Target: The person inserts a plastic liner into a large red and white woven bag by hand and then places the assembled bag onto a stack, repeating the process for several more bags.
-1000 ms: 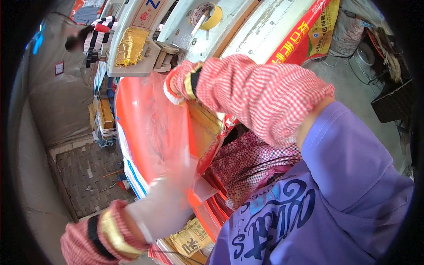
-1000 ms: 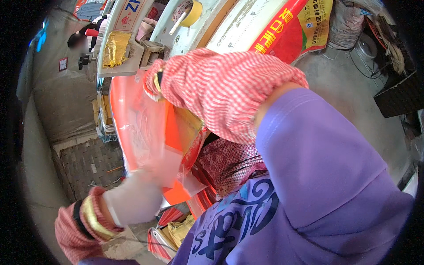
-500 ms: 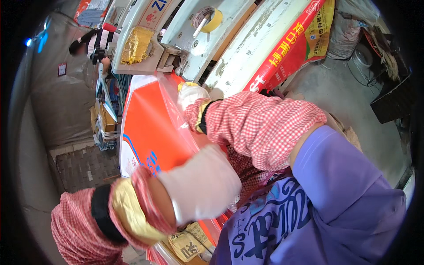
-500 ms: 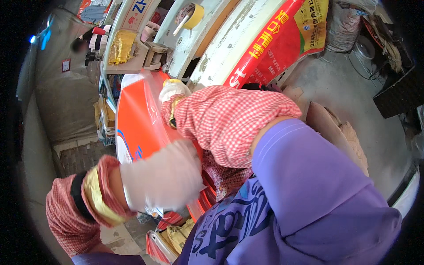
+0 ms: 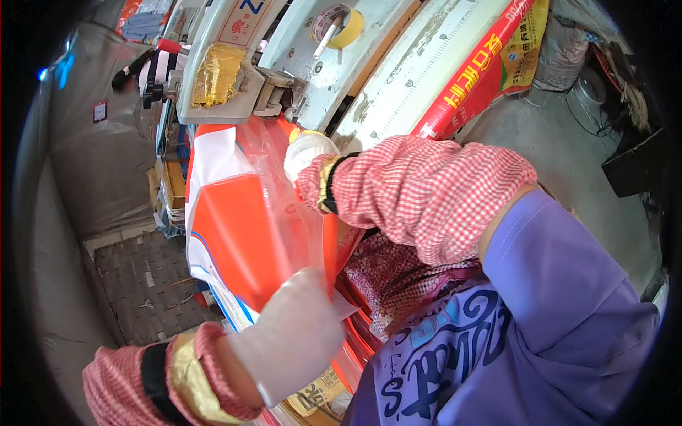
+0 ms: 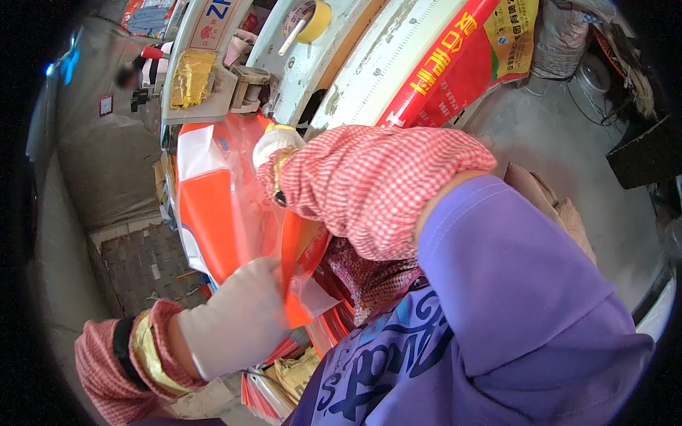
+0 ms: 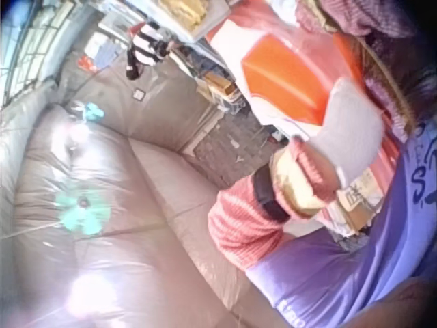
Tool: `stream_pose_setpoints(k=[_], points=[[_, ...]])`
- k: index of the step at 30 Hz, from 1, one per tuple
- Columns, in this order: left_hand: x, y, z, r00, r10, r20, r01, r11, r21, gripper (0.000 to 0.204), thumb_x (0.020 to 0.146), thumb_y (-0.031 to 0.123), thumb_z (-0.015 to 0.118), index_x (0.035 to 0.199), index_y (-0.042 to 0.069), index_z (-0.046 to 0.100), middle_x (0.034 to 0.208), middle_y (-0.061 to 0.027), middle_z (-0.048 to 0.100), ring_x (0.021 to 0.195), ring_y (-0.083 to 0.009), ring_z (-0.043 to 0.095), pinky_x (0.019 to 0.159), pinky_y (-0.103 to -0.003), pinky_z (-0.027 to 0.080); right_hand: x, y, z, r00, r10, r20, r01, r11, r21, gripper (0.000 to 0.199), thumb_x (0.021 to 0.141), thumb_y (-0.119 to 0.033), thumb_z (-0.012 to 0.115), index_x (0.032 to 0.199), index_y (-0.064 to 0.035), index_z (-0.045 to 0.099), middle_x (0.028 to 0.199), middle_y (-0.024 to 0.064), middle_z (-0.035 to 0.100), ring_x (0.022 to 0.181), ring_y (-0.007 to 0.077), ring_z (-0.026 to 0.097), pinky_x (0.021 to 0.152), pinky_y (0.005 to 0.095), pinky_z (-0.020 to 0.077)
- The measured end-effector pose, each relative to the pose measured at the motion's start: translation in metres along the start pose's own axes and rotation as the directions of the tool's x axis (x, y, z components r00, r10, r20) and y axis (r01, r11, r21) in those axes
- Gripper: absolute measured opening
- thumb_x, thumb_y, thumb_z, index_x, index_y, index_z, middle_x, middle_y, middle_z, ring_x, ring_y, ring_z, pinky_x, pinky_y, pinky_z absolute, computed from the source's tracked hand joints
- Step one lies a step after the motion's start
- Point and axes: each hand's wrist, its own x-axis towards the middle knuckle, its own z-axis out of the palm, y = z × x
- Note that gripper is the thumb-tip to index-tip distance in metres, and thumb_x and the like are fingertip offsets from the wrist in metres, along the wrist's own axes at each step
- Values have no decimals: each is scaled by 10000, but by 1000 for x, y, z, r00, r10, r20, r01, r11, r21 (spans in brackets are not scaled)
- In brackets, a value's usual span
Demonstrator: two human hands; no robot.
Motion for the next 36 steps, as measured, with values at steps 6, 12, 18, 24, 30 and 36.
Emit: stream_pose_setpoints(k=[6,12,18,24,30,36], points=[[25,-75,-17,963,-270,8,270,962,-40,218,659,288,625,570,88,627,574,-71,559,781,-244,562,694,-342,436,7,-4,32,955,119,-271,-129,992,-19,134,741,-144,597,812,-103,703,828,115,664,794,233,619,643,336,505],[-47,-137,-54,848,-475,-236,530,764,367,283,507,215,760,664,14,638,769,-123,624,904,-299,568,864,-369,441,12,-7,26,954,139,-265,-144,990,2,138,732,-141,595,810,-92,698,820,117,661,786,240,621,641,338,505],[-11,-30,-9,995,47,-88,-13,934,356,284,730,202,561,916,1,637,1016,-149,587,1019,-272,523,939,-369,374,10,-4,26,957,124,-264,-117,992,44,143,724,-139,594,809,-81,693,812,119,659,777,247,623,640,339,505],[21,-33,-23,942,15,-337,-95,970,-224,100,635,135,550,579,59,584,556,-81,530,536,-253,542,504,-366,431,32,-40,10,955,115,-275,-105,993,49,148,716,-136,592,807,-70,688,804,120,656,768,254,625,638,341,506],[10,-12,0,932,19,-363,-148,932,-330,130,669,164,603,775,91,621,662,-25,537,581,-197,566,441,-307,439,31,-40,-3,941,149,-303,-136,989,63,154,707,-134,590,806,-59,682,796,122,653,760,261,627,636,342,506],[37,-28,-19,926,-81,-368,-34,955,-296,118,710,166,609,748,74,546,625,-54,529,557,-228,565,464,-323,442,22,-34,-8,938,149,-312,-143,989,43,161,699,-131,588,804,-48,677,788,124,651,751,268,628,635,344,506]])
